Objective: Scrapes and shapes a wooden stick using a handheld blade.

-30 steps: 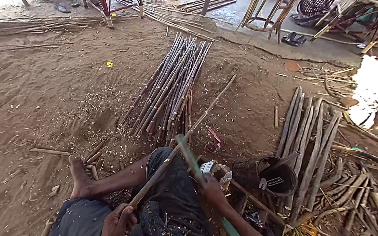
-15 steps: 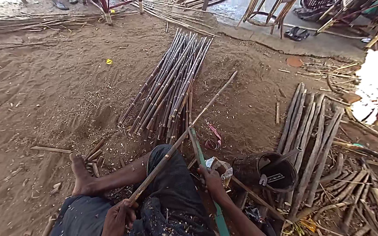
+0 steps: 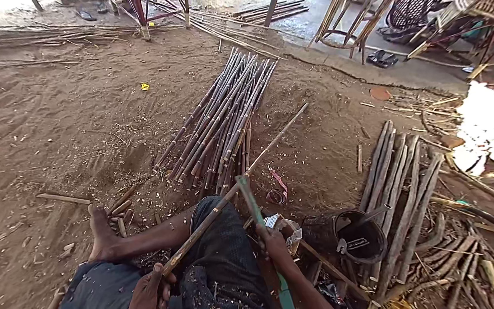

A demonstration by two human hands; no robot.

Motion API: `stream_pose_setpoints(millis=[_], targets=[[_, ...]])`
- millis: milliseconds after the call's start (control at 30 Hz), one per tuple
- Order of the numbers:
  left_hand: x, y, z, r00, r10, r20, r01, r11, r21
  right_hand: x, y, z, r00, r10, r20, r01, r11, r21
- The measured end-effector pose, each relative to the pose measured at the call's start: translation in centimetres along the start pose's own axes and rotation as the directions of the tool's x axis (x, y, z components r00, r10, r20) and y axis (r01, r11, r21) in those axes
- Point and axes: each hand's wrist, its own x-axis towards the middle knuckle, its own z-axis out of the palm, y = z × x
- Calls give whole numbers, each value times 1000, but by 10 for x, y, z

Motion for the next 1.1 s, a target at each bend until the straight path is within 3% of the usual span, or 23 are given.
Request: stream_pose_setpoints(millis=[33, 67, 133, 200, 267, 300, 367, 400, 467, 533, 567, 633, 667, 700, 800, 833, 933, 967, 1067, 1100], targets=[[1, 0, 1, 1000, -7, 6, 7, 1000, -20, 1, -1, 0, 1000, -24, -8, 24, 999, -27], [3, 0, 0, 1000, -13, 5, 13, 999, -40, -5, -3, 5, 994, -107, 38, 112, 976, -187], [3, -4, -5, 999, -31, -7, 31, 998, -63, -28, -4, 20, 957, -205, 203, 270, 885, -379], [6, -5, -4, 998, -56, -12, 55, 995, -81, -17, -3, 13, 981, -144, 133, 175, 949, -263], [7, -6, -1, 997, -75, 12, 76, 989, -124, 7, 3, 3, 1000, -26, 1, 26, 1000, -14], [7, -7, -2, 997, -79, 22, 81, 985, -151, 8, 2, 5, 999, -36, -8, 36, 999, -36], [8, -8, -5, 995, -93, 16, 95, 977, -192, -15, -3, 18, 980, -162, 117, 193, 924, -332], [7, -10, -7, 995, -103, 12, 103, 974, -199, -26, -3, 22, 967, -188, 174, 243, 888, -389], [8, -10, -6, 994, -106, 15, 106, 973, -203, -17, -7, 12, 987, -136, 91, 157, 944, -292], [8, -10, -2, 995, -96, 38, 102, 969, -226, 5, -6, 1, 1000, -7, -26, 7, 1000, -7], [8, -10, -1, 995, -92, 46, 100, 965, -242, 5, -5, 2, 999, -21, -24, 21, 1000, -20], [8, -11, -6, 994, -100, 51, 110, 955, -275, -17, -7, 18, 977, -180, 115, 208, 922, -328], [8, -12, -8, 993, -111, 47, 120, 951, -286, -27, -7, 26, 963, -210, 171, 262, 882, -391], [9, -12, -7, 991, -123, 45, 131, 948, -290, -27, -8, 27, 968, -193, 159, 239, 898, -369], [11, -11, -1, 988, -134, 80, 154, 922, -355, 6, -7, 11, 999, -23, -34, 22, 999, -34], [11, -11, -1, 986, -127, 110, 160, 906, -392, 7, -8, 11, 998, -39, -43, 37, 998, -52], [14, -11, -7, 980, -127, 154, 186, 857, -480, -25, -14, 32, 965, -211, 157, 259, 867, -425], [15, -12, -8, 979, -136, 154, 195, 853, -484, -25, -15, 31, 969, -194, 151, 241, 872, -426], [18, -14, -5, 976, -129, 176, 202, 839, -505, 8, -14, 13, 997, -49, -58, 39, 987, -158], [18, -14, -5, 975, -104, 198, 196, 824, -531, 9, -17, 13, 996, -52, -68, 40, 984, -171]])
